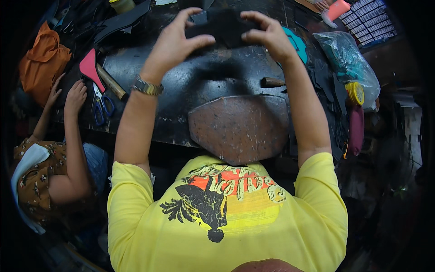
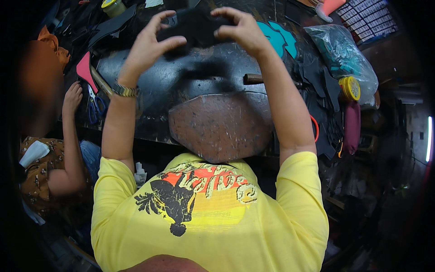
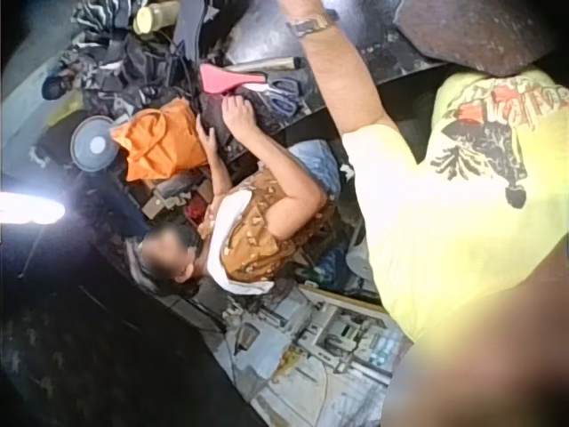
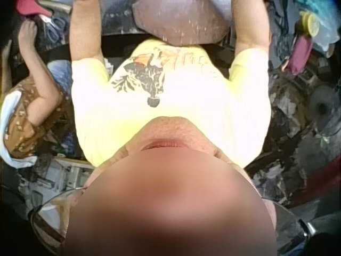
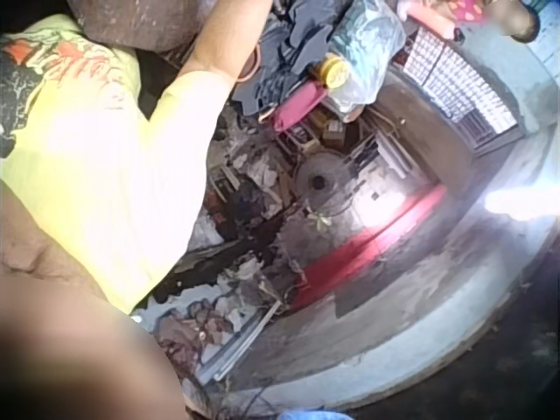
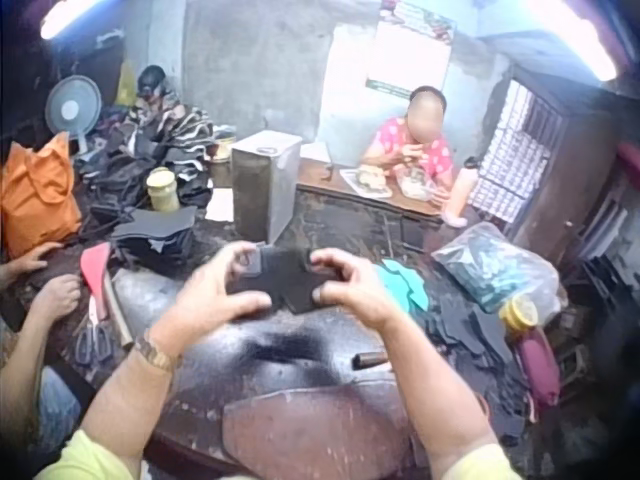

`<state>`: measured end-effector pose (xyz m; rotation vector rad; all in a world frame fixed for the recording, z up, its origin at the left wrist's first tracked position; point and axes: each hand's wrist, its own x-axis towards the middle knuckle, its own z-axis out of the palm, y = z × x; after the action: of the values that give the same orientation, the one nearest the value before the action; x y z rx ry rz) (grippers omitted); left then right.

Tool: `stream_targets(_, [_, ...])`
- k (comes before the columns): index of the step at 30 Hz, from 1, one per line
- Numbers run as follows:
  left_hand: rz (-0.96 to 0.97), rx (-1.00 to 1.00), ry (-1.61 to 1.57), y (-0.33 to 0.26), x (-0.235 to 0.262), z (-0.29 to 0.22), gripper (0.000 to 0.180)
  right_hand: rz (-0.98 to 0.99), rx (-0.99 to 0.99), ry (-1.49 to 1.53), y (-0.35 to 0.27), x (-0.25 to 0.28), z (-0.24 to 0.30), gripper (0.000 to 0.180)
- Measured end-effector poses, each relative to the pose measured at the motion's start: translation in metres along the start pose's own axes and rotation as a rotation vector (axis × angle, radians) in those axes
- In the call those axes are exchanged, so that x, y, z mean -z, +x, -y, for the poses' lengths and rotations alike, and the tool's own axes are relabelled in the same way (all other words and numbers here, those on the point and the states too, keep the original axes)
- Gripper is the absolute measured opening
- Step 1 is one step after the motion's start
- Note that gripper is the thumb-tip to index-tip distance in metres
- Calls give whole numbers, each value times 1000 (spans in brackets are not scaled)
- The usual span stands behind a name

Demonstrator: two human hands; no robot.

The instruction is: The person uses a hammer and chisel to mark and shape a teal rubber piece, then uses shears to trim black rubber pieces along marked outlines. The person repeatedly picks up, trims, and places down multiple rubber pieces on a cluttered workbench.

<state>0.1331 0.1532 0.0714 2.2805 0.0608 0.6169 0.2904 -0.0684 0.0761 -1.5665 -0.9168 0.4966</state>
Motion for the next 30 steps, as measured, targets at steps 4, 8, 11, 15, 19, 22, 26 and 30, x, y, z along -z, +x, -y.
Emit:
stream_targets(4, [-19, 56, 126, 26, 10, 21, 73, 103, -198, 134, 65, 2, -8, 47])
stream_targets(8, [32, 163, 382, 37, -3, 45, 95, 5, -71, -314, 96, -12, -47, 46])
stream_targets(11, [151, 189, 408, 46, -4, 60, 120, -27, -34, -530, 109, -13, -64, 64])
stream_targets(15, [334, 161, 376, 55, 2, 69, 129, 223, -201, -238, 118, -3, -67, 70])
stream_targets(19, [338, 146, 443, 56, 2, 69, 124, 199, -184, -333, 116, 2, -73, 95])
stream_targets(22, [322, 172, 422, 54, 4, 68, 120, 214, -254, -288, 117, -2, -77, 101])
stream_targets(26, [319, 109, 411, 52, 9, 69, 115, 205, -302, -328, 105, -7, -69, 113])
stream_targets(30, [440, 96, 367, 47, 14, 64, 110, 259, -401, -308, 75, -9, -49, 117])
